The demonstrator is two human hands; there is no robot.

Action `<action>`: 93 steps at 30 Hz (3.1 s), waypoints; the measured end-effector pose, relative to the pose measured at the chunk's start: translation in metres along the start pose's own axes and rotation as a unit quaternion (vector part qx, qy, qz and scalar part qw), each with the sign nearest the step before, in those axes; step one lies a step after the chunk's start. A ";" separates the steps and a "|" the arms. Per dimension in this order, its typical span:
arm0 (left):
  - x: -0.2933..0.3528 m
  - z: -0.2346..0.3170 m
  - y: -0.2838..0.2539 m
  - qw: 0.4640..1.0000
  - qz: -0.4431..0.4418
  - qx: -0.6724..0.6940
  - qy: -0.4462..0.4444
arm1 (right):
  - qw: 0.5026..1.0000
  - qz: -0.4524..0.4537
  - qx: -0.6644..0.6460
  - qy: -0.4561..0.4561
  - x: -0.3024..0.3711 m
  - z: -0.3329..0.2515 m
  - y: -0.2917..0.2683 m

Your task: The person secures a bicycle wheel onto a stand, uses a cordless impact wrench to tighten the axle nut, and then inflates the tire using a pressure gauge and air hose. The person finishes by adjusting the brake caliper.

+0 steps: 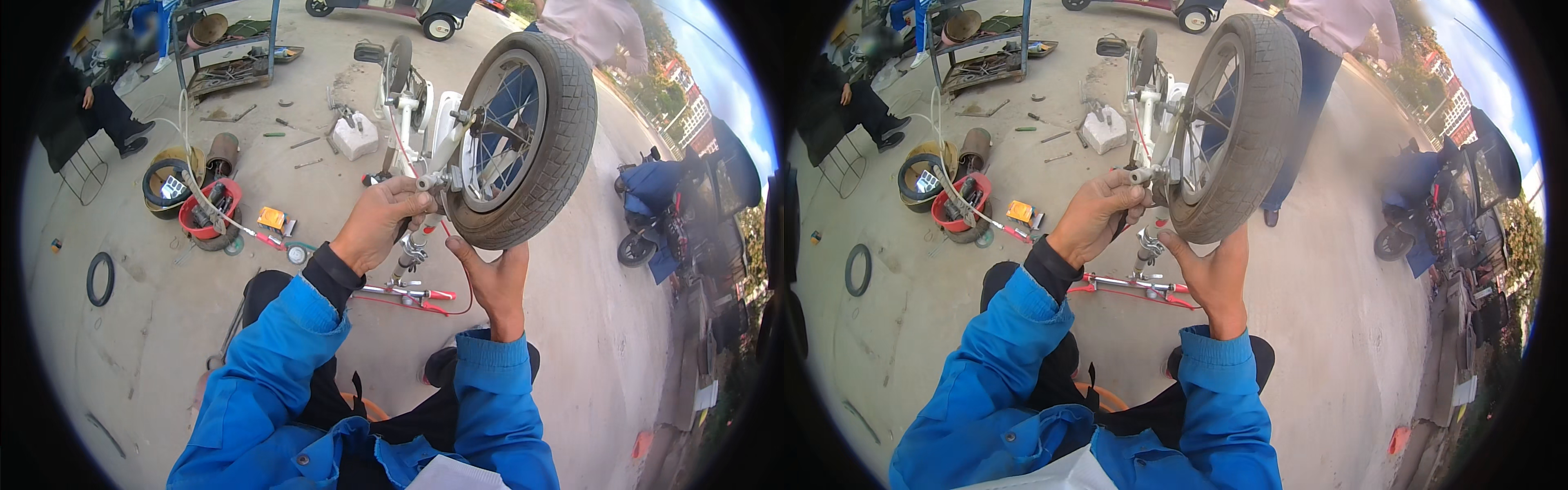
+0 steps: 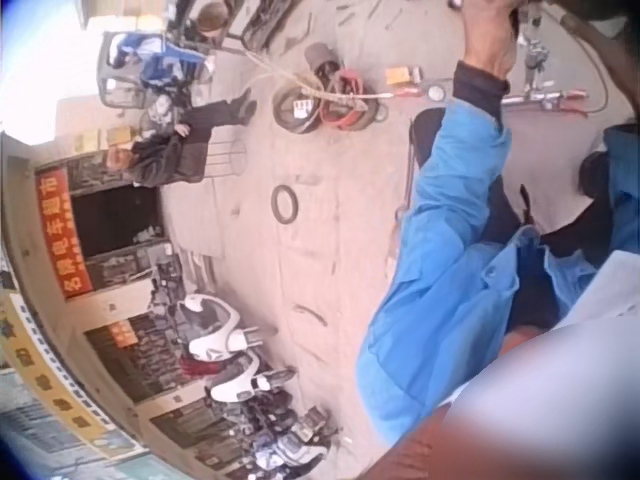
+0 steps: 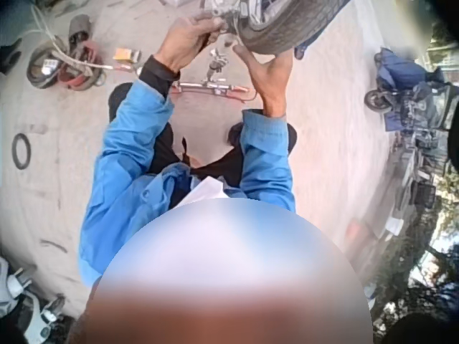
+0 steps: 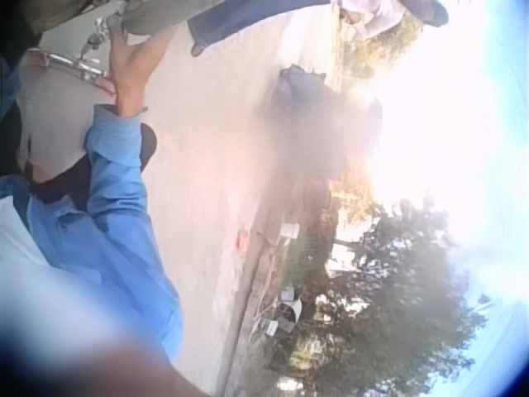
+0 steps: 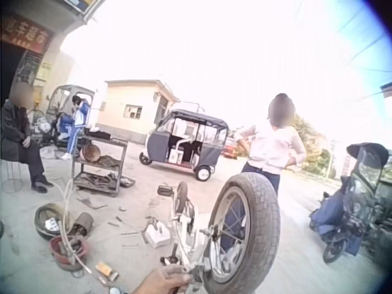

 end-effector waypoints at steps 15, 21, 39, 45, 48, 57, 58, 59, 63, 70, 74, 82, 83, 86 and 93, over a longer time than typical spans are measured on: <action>-0.005 0.007 0.017 0.996 0.004 0.064 0.062 | 0.970 -0.027 -0.195 0.144 -0.009 0.003 0.001; 0.001 0.024 0.031 0.977 0.067 -0.089 0.180 | 0.968 -0.011 -0.195 0.159 -0.004 -0.009 -0.004; 0.029 0.026 0.056 0.947 0.150 -0.176 0.224 | 0.994 0.037 -0.076 0.065 -0.002 -0.013 -0.005; 0.037 0.035 0.064 0.903 0.166 -0.236 0.319 | 0.992 0.020 -0.099 0.077 -0.005 -0.016 -0.005; 0.036 0.036 0.065 0.886 0.160 -0.273 0.339 | 0.994 0.021 -0.087 0.068 -0.006 -0.014 -0.005; 0.041 0.049 0.073 0.834 0.139 -0.373 0.382 | 0.995 0.033 -0.075 0.057 -0.006 -0.017 -0.004; 0.037 0.049 0.075 0.844 0.112 -0.365 0.377 | 0.995 0.034 -0.073 0.057 -0.006 -0.018 -0.004; 0.038 0.050 0.076 0.839 0.112 -0.370 0.384 | 0.995 0.033 -0.073 0.058 -0.006 -0.018 -0.003; 0.039 0.048 0.075 0.841 0.135 -0.369 0.372 | 0.995 0.034 -0.074 0.055 -0.006 -0.019 -0.003; 0.049 0.053 0.089 0.704 0.192 -0.524 0.440 | 0.996 0.037 -0.082 0.028 -0.006 -0.020 -0.002; 0.048 0.048 0.089 0.681 0.189 -0.556 0.437 | 0.994 0.039 -0.091 0.040 -0.005 -0.021 -0.003; 0.050 0.047 0.093 0.643 0.216 -0.597 0.427 | 0.995 0.051 -0.083 0.012 -0.006 -0.031 -0.005; 0.051 0.048 0.094 0.631 0.225 -0.608 0.426 | 0.995 0.051 -0.090 0.013 -0.006 -0.031 -0.005; 0.050 0.050 0.089 0.641 0.224 -0.615 0.401 | 0.994 0.063 -0.086 0.002 -0.005 -0.032 -0.008; 0.014 0.028 0.059 0.957 0.057 -0.183 0.216 | 0.990 0.142 0.010 -0.023 0.010 -0.039 -0.018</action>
Point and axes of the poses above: each hand's wrist, its own x-axis away from the middle knuckle, its own y-axis out of the palm, z = x × y, the point moved 9 cm from there along -x, towards the middle knuckle, and after that the axes turned 2 degrees about z, right-handed, at the moved point
